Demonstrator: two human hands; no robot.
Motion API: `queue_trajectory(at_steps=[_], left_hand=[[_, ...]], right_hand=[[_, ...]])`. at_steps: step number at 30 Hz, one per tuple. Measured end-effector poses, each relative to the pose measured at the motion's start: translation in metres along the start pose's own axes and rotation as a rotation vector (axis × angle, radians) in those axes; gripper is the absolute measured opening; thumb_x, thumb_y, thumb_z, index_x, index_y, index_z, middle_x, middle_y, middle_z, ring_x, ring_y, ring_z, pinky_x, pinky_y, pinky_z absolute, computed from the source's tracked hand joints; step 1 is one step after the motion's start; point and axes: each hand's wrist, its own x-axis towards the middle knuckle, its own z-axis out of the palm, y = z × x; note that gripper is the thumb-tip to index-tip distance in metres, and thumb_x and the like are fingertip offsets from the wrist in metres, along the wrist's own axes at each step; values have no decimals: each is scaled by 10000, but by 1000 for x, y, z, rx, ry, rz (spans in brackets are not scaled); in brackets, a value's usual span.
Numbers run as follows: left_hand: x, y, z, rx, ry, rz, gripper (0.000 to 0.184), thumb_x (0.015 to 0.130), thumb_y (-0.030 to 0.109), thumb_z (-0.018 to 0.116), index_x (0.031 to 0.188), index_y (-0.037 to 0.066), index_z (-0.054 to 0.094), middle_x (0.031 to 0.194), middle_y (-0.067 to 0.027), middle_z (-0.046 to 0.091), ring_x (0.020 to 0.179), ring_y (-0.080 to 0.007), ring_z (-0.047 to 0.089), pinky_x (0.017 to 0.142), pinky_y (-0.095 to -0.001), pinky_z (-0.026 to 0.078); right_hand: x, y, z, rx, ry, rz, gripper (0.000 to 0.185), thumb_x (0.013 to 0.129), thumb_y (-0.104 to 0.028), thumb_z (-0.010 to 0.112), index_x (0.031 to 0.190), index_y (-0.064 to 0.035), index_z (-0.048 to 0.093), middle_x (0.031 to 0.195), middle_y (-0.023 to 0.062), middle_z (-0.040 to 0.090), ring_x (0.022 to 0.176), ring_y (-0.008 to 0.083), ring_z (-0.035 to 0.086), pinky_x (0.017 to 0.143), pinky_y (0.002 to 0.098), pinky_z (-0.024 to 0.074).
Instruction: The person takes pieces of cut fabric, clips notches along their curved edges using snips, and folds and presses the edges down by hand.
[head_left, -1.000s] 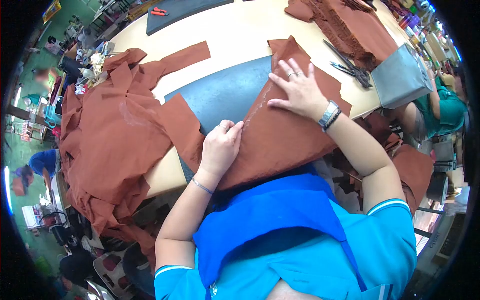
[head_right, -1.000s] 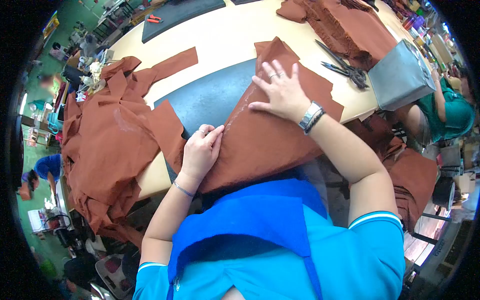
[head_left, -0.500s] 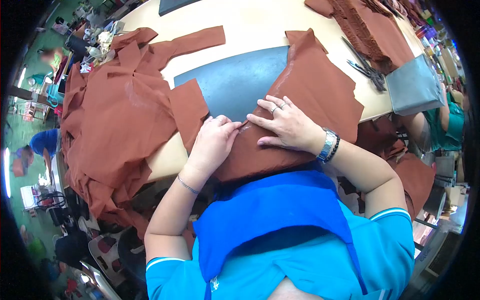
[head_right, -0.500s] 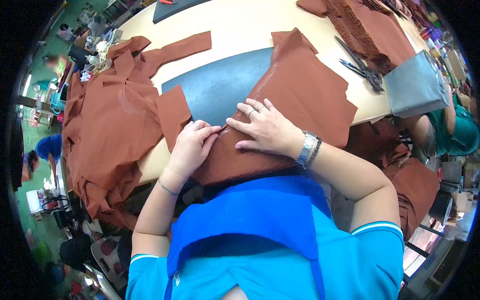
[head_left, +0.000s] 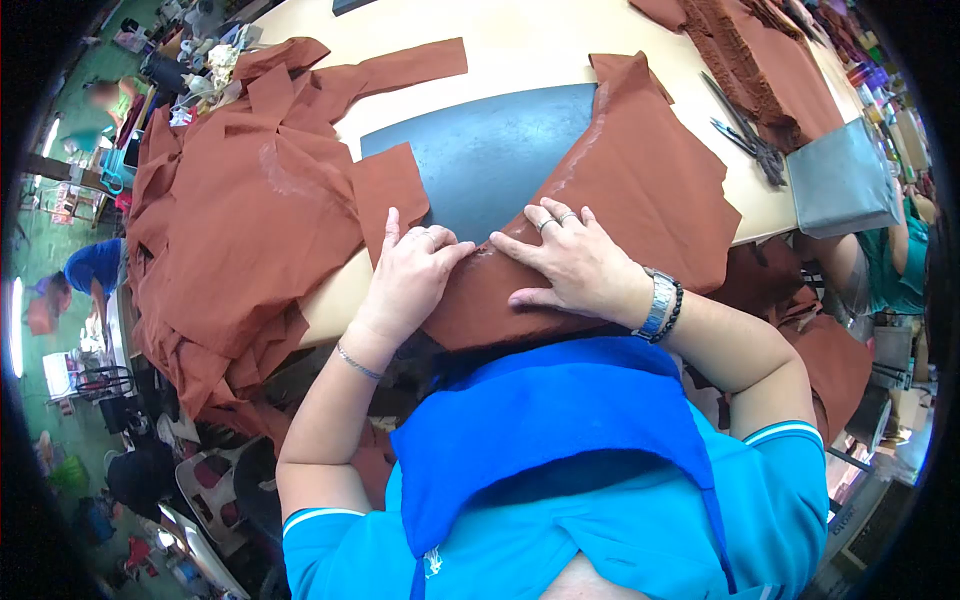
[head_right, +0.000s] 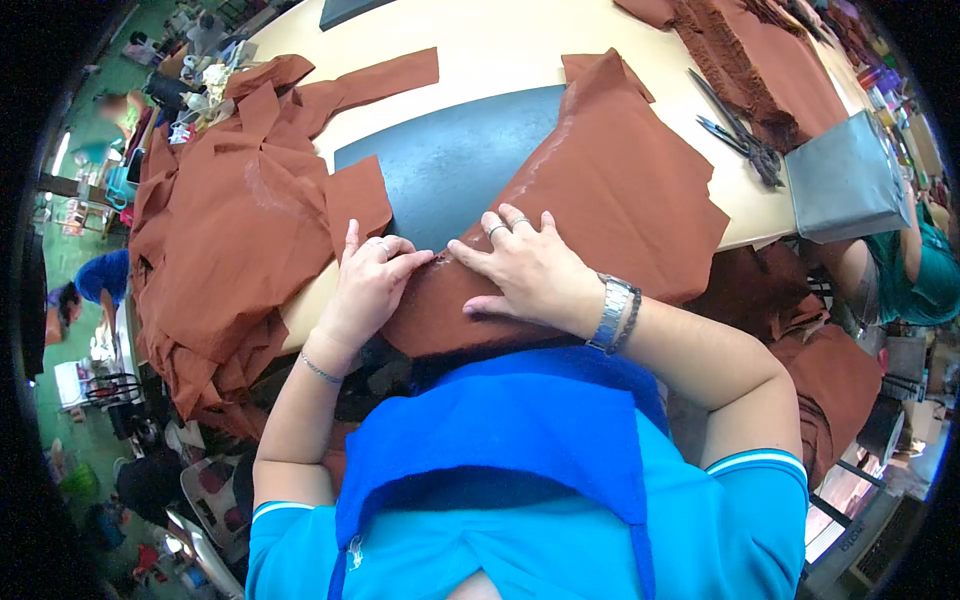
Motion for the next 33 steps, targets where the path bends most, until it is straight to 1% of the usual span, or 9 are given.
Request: queue_trajectory(at_steps=[5,8,11,14,21,27,29,32,33], left_hand=[[-5,-9,-1,50,52,54,234,843,80,659,1027,204,736,990,29,650,980,-174,629,1128,-645,282],[-6,-10,-6,77,37,60,228,846,87,661,1027,203,737,998,33,650,1003,-169,622,1126,-650,281],[-5,-13,-12,117,5,45,203,851,95,661,1012,193,736,1014,35,648,1030,-171,614,1123,-657,278],[-7,-13,-12,131,23,41,155,870,133,628,975,180,732,1012,35,644,1030,-168,604,1105,-686,284],[-9,-15,-13,141,48,-31,126,865,147,608,925,168,716,994,51,634,1028,-162,599,1101,-701,281],[-10,-12,-17,271,67,20,99,850,153,644,904,187,720,943,66,634,1001,-140,609,1086,-712,275],[-11,-11,-16,271,63,10,105,849,155,646,912,193,721,946,69,636,1002,-137,609,1086,-718,269],[-13,-12,-13,269,73,-5,130,845,174,627,939,188,715,970,65,636,1019,-143,608,1077,-733,272],[-14,-12,-12,267,78,-10,144,843,183,617,951,184,712,981,62,636,1026,-146,607,1072,-738,276]], right_hand=[[8,-6,-9,8,-62,9,731,838,-628,631,1434,-228,498,1323,262,488,1269,443,465,905,608,496],[12,-9,-17,12,-124,11,731,845,-634,622,1453,-254,482,1319,311,469,1249,450,487,904,538,532],[17,-8,-18,43,-149,-4,728,834,-625,642,1446,-260,492,1299,319,478,1206,447,525,861,474,567],[19,-8,-20,22,-137,-37,736,824,-620,656,1445,-261,493,1278,320,489,1157,444,557,837,453,578],[27,-9,-24,-27,-188,-65,757,812,-640,654,1442,-254,493,1254,311,506,1080,424,595,809,431,587],[32,-8,-26,-40,-201,-81,770,804,-665,645,1438,-255,495,1221,299,530,1043,405,616,807,422,585],[34,-9,-25,-46,-196,-88,773,800,-663,652,1438,-256,496,1206,300,537,1031,409,620,807,423,584],[36,-9,-25,-7,-177,-87,791,765,-661,691,1422,-254,523,1146,259,549,986,406,632,744,418,599],[38,-10,-26,-4,-201,-79,801,764,-661,693,1434,-265,506,1123,263,548,976,411,635,754,422,595]])
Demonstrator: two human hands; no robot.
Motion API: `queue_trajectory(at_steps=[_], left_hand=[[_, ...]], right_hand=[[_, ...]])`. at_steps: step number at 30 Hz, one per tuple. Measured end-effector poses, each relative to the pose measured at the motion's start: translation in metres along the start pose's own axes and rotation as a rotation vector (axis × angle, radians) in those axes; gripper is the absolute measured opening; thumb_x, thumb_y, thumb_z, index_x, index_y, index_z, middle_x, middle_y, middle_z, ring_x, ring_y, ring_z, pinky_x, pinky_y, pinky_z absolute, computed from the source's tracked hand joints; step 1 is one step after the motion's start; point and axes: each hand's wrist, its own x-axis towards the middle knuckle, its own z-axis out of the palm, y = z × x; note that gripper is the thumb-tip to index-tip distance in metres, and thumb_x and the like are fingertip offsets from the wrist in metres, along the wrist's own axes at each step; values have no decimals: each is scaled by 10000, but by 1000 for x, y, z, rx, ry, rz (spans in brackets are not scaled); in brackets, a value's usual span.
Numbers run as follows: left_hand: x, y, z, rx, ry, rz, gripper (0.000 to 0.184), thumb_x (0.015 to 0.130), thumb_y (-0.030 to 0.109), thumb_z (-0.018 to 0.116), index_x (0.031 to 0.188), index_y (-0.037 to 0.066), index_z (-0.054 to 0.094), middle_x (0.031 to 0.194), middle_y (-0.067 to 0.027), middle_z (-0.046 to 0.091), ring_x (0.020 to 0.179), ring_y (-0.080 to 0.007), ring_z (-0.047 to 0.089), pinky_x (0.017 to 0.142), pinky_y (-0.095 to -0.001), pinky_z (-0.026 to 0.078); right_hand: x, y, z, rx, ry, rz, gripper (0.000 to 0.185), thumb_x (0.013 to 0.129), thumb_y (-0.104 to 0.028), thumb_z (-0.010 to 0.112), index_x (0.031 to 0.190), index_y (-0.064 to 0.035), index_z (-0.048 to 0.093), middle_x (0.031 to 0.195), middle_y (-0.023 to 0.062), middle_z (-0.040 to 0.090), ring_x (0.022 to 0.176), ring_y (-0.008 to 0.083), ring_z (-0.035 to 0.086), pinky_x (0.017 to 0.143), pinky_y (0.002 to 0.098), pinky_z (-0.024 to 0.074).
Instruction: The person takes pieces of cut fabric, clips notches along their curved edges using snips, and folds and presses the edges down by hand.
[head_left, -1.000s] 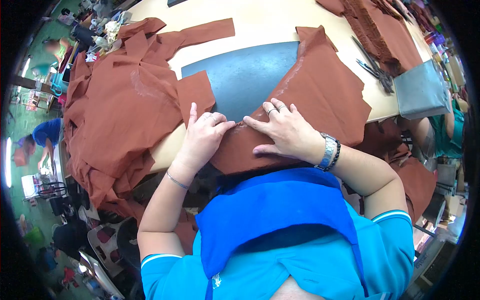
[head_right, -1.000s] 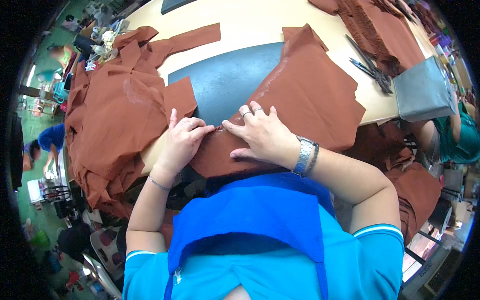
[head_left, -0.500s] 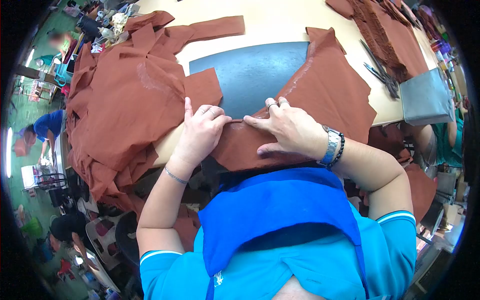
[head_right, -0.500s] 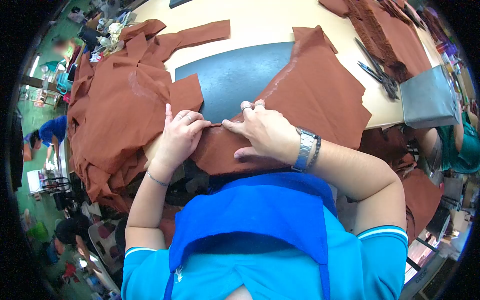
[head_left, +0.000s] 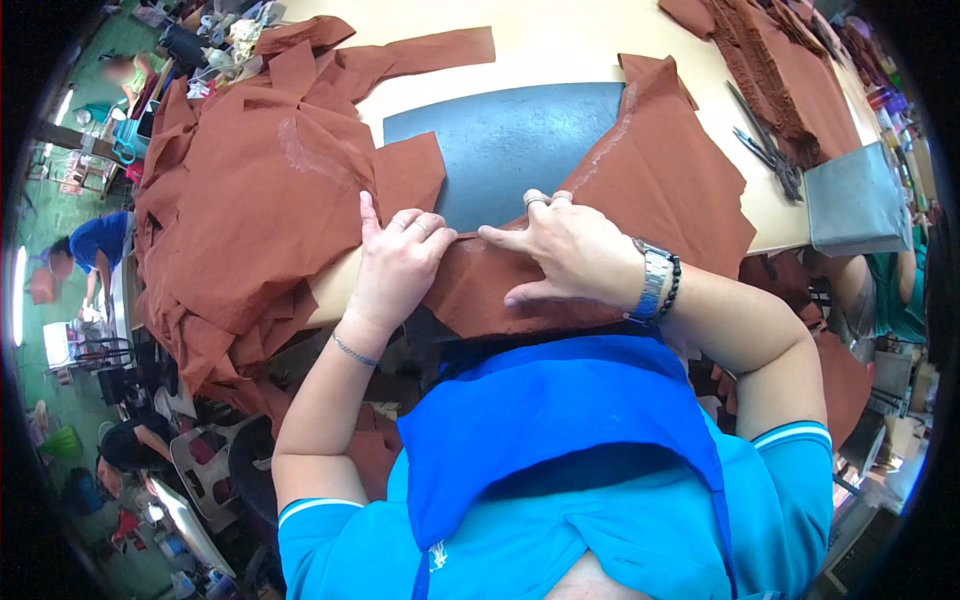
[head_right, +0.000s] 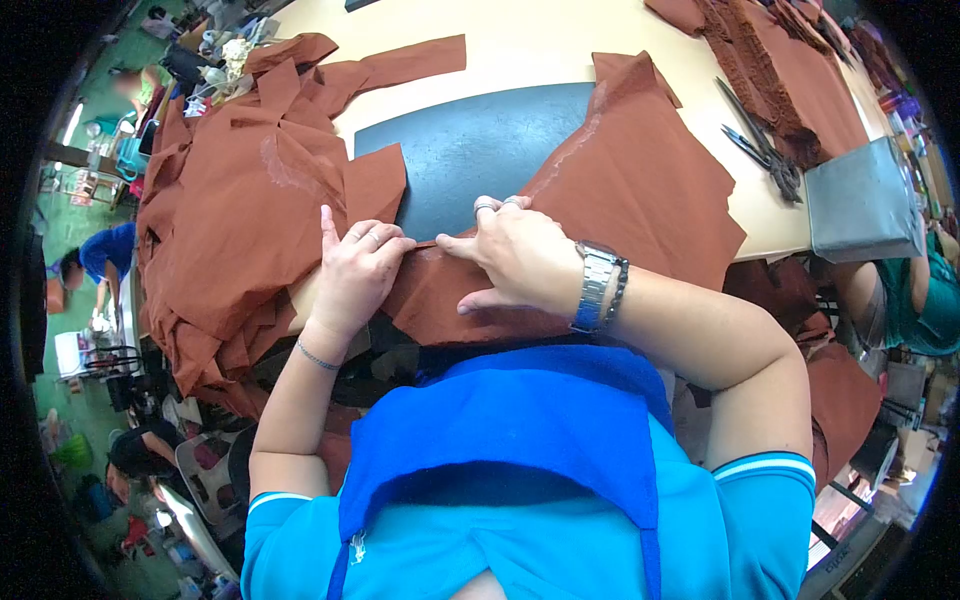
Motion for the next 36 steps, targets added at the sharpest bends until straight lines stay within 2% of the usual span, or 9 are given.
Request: queue_trajectory(at_steps=[11,18,19,22,25,30,32,34,36], left_hand=[[-4,1,3,40,19,-67,140,857,188,656,973,206,731,998,80,633,1050,-158,600,1076,-753,236],[-16,25,-14,61,183,-288,310,867,425,670,1038,171,720,1047,18,642,1126,-201,578,1107,-704,186],[-27,22,-14,66,222,-312,477,818,578,675,938,116,682,949,-23,633,1015,-236,604,1030,-593,325],[-57,38,-38,-121,-199,-461,547,774,641,692,804,100,615,833,-36,596,850,-252,604,860,-465,390],[-69,59,-31,-250,-69,-394,593,705,678,735,740,106,581,802,-56,589,774,-256,597,751,-394,384],[-61,66,-8,-724,13,-563,168,935,211,651,949,52,597,988,-83,649,937,-288,623,871,-407,462],[-67,62,10,-1484,408,-795,178,1016,208,538,1045,48,609,1170,-50,641,1083,-204,601,954,-369,459],[-58,43,-31,-1596,733,-937,299,1058,217,456,1214,-10,570,1293,-79,541,1229,-115,434,1047,-311,383],[-83,-1,-60,-1335,940,-1110,319,1053,207,450,1250,-4,586,1268,-79,585,1177,-138,519,1050,-303,403]], right_hand=[[21,-23,-16,-189,-198,117,841,744,-673,707,1474,-349,447,1056,255,553,874,388,666,674,439,586],[-19,32,-12,104,7,-53,685,843,-574,666,1352,-133,540,1219,239,554,1109,409,603,929,472,513],[-26,40,-5,107,131,-73,662,852,-557,664,1335,-120,546,1256,222,551,1157,407,578,980,479,481],[-45,50,20,118,253,2,667,846,-512,693,1362,-123,527,1406,168,484,1340,395,435,1111,554,340],[-48,37,41,93,269,79,723,843,-492,709,1425,-138,468,1500,162,379,1432,371,317,1135,640,250],[-32,12,45,351,357,117,675,889,-386,681,1457,-127,424,1476,175,417,1414,364,352,1147,638,212],[-25,6,34,594,369,51,651,896,-287,686,1456,-92,416,1482,172,419,1414,353,357,1170,586,222],[-20,11,25,655,420,18,629,893,-165,677,1448,-33,411,1491,164,423,1415,324,362,1190,466,250],[-15,23,18,632,504,46,602,908,-136,665,1438,0,416,1475,159,448,1402,298,386,1181,386,278]])
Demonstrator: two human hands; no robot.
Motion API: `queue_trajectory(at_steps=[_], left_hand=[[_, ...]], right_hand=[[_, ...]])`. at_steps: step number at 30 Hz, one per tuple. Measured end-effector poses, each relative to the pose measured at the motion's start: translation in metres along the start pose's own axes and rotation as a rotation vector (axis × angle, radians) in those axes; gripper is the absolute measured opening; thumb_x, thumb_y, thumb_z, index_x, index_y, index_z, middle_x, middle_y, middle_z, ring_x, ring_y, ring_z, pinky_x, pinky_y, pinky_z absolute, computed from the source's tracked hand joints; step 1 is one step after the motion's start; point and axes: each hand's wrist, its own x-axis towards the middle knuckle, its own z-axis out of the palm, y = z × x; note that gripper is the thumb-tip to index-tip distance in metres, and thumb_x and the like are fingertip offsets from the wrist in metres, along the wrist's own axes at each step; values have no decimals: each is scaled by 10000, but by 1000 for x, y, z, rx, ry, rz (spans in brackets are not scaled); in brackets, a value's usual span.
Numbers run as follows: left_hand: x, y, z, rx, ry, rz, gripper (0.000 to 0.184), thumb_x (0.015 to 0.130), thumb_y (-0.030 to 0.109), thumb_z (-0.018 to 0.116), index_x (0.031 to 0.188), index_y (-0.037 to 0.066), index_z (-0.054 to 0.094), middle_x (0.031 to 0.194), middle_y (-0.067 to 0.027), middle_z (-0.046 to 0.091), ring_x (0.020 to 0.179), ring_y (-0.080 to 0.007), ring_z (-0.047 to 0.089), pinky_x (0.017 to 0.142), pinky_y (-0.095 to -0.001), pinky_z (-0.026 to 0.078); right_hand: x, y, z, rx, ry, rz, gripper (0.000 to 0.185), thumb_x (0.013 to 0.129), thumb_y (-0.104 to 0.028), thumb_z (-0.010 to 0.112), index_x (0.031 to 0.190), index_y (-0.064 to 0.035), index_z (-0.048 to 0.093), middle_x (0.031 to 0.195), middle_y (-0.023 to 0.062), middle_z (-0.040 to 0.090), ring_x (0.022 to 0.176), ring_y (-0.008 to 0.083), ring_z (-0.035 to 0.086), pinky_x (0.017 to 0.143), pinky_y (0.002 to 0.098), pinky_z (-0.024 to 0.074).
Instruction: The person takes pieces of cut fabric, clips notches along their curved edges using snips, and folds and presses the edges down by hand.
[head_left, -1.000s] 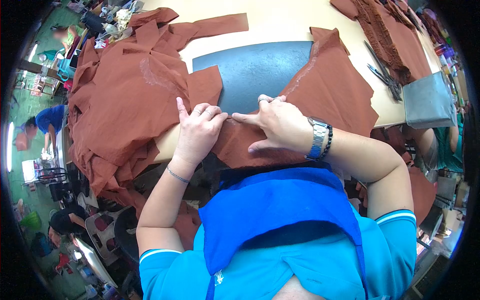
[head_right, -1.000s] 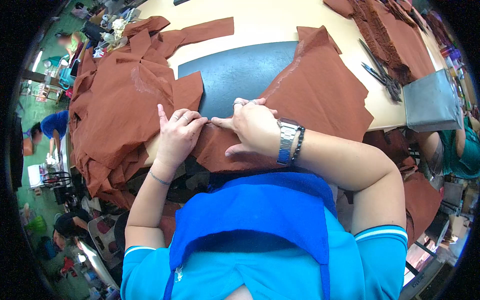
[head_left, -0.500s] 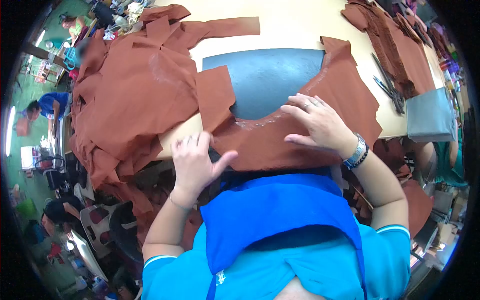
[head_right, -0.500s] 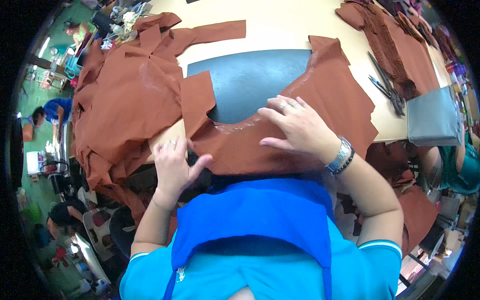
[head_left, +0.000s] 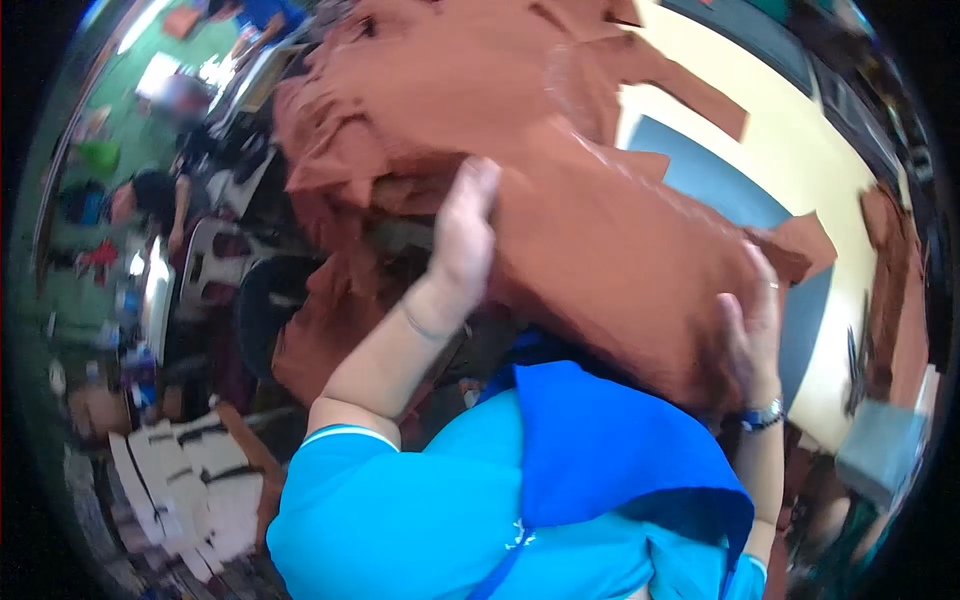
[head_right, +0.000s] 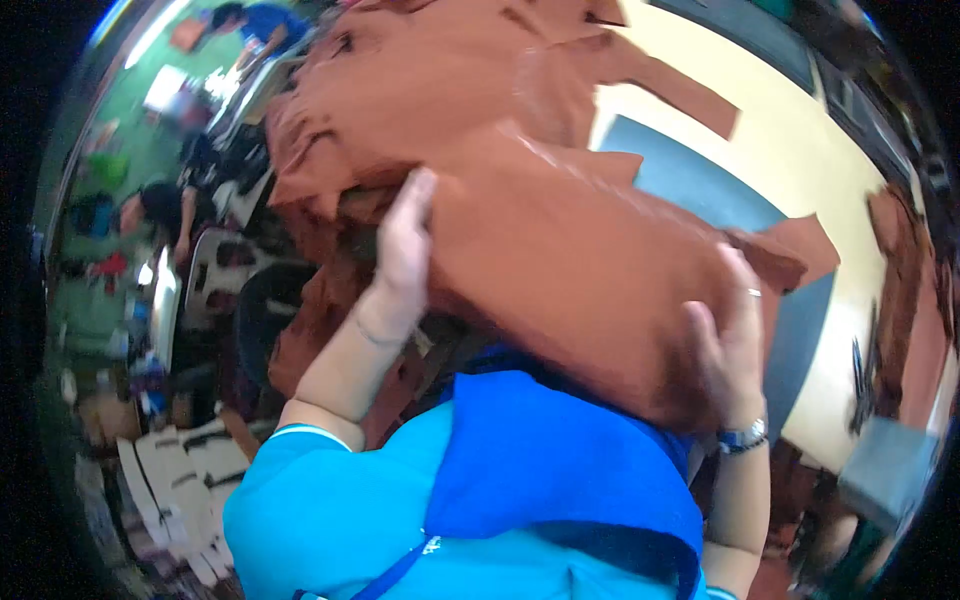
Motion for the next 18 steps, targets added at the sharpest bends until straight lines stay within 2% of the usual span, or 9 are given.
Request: queue_trajectory(at_steps=[2,3,4,5,10,12,15,16,18], left_hand=[[49,18,-93,-249,116,-133,388,1028,250,460,1276,-21,585,1281,-139,626,1149,-227,616,1043,-371,461],[44,54,-116,-366,70,-83,418,1025,290,433,1257,-14,604,1235,-153,656,1095,-258,652,1008,-389,492],[42,78,-153,-218,266,-45,443,1030,317,398,1240,-7,616,1252,-148,651,1111,-253,648,1000,-395,496],[48,86,-222,-156,289,48,450,1027,309,382,1251,-8,609,1253,-150,651,1115,-264,646,1006,-404,494],[-33,161,-384,-79,848,488,391,986,281,454,1140,-22,648,1143,-168,682,1013,-296,670,934,-419,525],[-71,189,-437,59,1126,711,364,980,267,473,1087,-34,649,1096,-169,685,958,-306,667,901,-423,522],[-119,235,-483,556,1678,1067,334,972,246,501,1008,-50,651,1026,-170,691,875,-322,661,850,-428,518],[-125,246,-482,690,1757,1080,328,969,239,510,982,-56,651,1003,-171,693,848,-327,659,833,-430,516],[-116,254,-470,934,1672,966,317,970,235,521,945,-61,632,954,-172,685,795,-336,639,800,-439,506]], right_hand=[[9,17,-12,-111,47,-18,561,941,-152,639,1438,-6,425,1455,166,468,1387,286,410,1174,395,282],[12,29,-17,-161,60,2,548,955,-168,626,1439,-7,425,1446,168,476,1381,287,418,1169,395,287],[14,44,-20,-212,77,24,536,969,-185,613,1439,-8,426,1437,171,485,1375,287,426,1165,396,291],[14,65,-24,-226,79,52,520,989,-216,589,1438,-10,430,1443,173,479,1375,288,423,1154,392,302],[7,104,-27,-207,76,130,456,1000,-218,576,1405,-29,488,1407,158,527,1342,285,466,1137,390,327],[7,103,-26,-274,66,91,449,1000,-215,577,1400,-31,492,1411,154,526,1344,287,464,1136,392,330],[8,102,-26,-330,46,77,442,995,-201,587,1395,-33,501,1421,143,522,1356,277,453,1144,387,323],[8,102,-25,-335,43,81,443,996,-197,589,1397,-31,500,1426,139,520,1362,269,448,1148,382,319],[9,107,-25,-345,40,67,433,993,-195,592,1384,-27,512,1425,143,520,1364,275,447,1148,386,319]])
